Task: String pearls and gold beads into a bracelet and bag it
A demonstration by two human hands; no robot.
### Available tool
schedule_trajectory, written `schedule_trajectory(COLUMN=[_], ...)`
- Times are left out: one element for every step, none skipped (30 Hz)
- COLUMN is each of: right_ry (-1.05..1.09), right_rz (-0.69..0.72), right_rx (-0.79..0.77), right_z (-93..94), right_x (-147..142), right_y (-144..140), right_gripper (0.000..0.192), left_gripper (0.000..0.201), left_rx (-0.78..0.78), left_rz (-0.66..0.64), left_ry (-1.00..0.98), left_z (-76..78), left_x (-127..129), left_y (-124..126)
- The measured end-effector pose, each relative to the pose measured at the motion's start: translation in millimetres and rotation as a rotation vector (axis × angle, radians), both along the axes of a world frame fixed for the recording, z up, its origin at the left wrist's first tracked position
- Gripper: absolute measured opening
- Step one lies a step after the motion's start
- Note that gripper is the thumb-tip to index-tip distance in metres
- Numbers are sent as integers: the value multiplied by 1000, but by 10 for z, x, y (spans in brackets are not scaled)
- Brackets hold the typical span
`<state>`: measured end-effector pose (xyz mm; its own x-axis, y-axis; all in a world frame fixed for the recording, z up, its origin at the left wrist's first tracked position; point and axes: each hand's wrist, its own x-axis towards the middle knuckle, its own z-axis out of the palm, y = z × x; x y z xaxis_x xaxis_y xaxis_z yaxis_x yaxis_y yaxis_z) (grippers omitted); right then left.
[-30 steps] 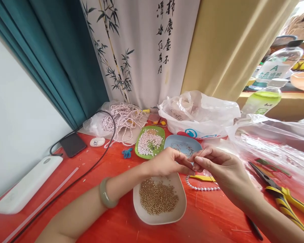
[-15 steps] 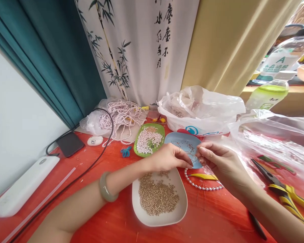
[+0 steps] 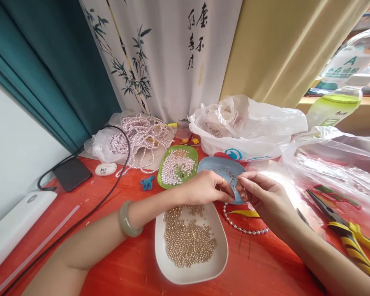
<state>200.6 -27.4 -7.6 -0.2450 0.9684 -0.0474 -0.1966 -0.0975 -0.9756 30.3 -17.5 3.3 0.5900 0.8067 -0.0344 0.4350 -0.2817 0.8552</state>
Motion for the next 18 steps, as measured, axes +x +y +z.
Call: schedule_trajectory(right_ry=[-5,-8,-7,-6,-5,-5,-7,-9,-11,-11,-13,-17,-24,-33,-43,-50,-53,-53], right_rz=[-6,-12,-15,-17,-18,-18,-21,-23,-27,-32,-37,-43,-50,-57,-63,-67,-68,-67], right_rx=[6,12,16,17,17,17,15,14,13,14,18,25,36,48,57,65,69,73], right_z=[-3,-5,-6,-5,-3,1,5,9,13,14,14,12,7,1,-6,-14,-22,-30], right_x=[-2,-4,-7,-9,-11,-13,-14,-14,-14,-13,-12,-11,-9,-8,-7,-7,-8,-9], right_y=[-4,-7,-9,-11,-12,-12,-12,-12,-12,-13,-14,-16,-17,-19,-20,-21,-23,-26], right_gripper=[12,12,13,12,12,12,12,12,12,12,13,13,13,13,13,13,13,13], left_gripper=[15,15,15,15,15,15,15,15,15,16,16,15,15,15,16,18,20,21], left_rx=[-4,-6,-6,-3,0,2,3,1,-3,-6,-1,20,60,114,179,245,303,349], left_rz=[-5,-10,-15,-17,-17,-14,-9,0,11,27,45,63,70,65,48,23,-4,-30], left_ry=[-4,-10,-18,-24,-26,-27,-28,-36,-45,-52,-50,-33,1,49,107,164,218,261], left_z=[-8,-18,-28,-36,-40,-39,-33,-22,-8,8,24,38,49,56,58,55,47,37], left_x=[0,-1,-4,-9,-16,-25,-36,-49,-61,-74,-85,-94,-100,-104,-105,-104,-102,-99], left_y=[8,14,19,24,27,31,34,38,42,48,53,59,64,69,73,75,77,78])
